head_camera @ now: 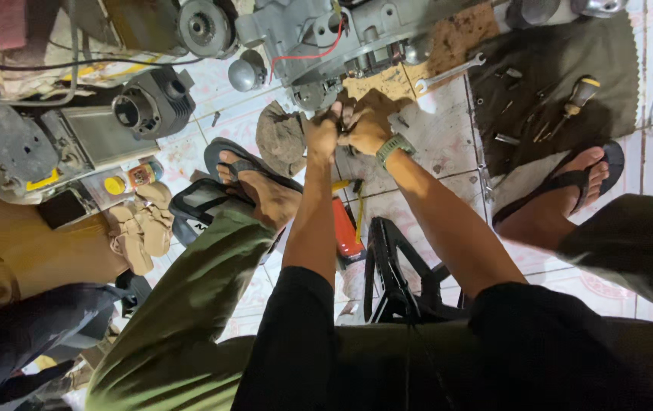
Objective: The person works on a disassembled engine block placed on the floor, using a screwdriver to remove a component. They then use a wrench to loosen and remove a bolt from the engine part, followed by using pliers to extract a small piece. Finally, they use a wrench to tighten a bolt on a separate metal component held in their hand.
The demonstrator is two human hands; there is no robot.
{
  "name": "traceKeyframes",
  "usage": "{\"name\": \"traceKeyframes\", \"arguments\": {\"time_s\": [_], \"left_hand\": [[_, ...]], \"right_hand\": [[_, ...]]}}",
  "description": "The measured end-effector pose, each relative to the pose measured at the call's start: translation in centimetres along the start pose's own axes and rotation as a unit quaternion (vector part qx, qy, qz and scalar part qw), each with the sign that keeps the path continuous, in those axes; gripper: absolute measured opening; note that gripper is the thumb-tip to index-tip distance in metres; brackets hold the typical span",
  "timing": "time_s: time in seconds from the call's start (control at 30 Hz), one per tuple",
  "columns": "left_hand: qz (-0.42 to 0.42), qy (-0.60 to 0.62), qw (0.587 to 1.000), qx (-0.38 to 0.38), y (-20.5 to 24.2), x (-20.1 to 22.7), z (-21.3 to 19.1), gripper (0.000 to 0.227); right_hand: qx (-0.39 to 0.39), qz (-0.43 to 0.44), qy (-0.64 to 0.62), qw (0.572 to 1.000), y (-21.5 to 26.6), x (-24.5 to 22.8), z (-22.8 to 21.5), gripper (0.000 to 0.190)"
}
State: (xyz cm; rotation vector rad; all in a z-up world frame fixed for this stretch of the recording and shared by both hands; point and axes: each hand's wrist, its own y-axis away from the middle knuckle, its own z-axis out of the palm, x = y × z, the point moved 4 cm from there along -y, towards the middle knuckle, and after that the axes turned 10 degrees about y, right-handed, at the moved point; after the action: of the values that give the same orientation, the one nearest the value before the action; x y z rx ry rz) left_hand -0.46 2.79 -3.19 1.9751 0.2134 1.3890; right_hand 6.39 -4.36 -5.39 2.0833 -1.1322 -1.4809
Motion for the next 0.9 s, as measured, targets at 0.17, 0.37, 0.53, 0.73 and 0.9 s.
{"name": "traceKeyframes", "arguments": {"time_s": [0.17,0.37,0.53,0.73,0.9], "left_hand": [[-0.059,0.040,0.995,-0.069,-0.9,-2.1,0.1,0.051],[0.022,-0.120,0.992,-0.005,-0.7,-0.2,-0.6,0.040],[-0.063,-0.073,0.995,-0.037,0.6,-0.8,0.3,0.055],[-0.003,-0.087,0.996,-0.021,0.3,0.5,0.4,0.031],[-0.024,-0.028,0.999,0.001,0.7,-0.6,-0.5,0.034]], "right_hand": [[-0.022,-0.012,0.066,0.998,0.2,-0.3,1.0,0.034],[0.035,0.040,-0.080,0.995,2.7,-0.9,-0.6,0.039],[0.025,-0.010,0.043,0.999,1.4,-0.2,0.5,0.023],[0.063,-0.014,0.080,0.995,1.2,-0.4,0.8,0.021],[0.040,-0.023,0.035,0.998,1.7,-0.3,0.6,0.036]]}}
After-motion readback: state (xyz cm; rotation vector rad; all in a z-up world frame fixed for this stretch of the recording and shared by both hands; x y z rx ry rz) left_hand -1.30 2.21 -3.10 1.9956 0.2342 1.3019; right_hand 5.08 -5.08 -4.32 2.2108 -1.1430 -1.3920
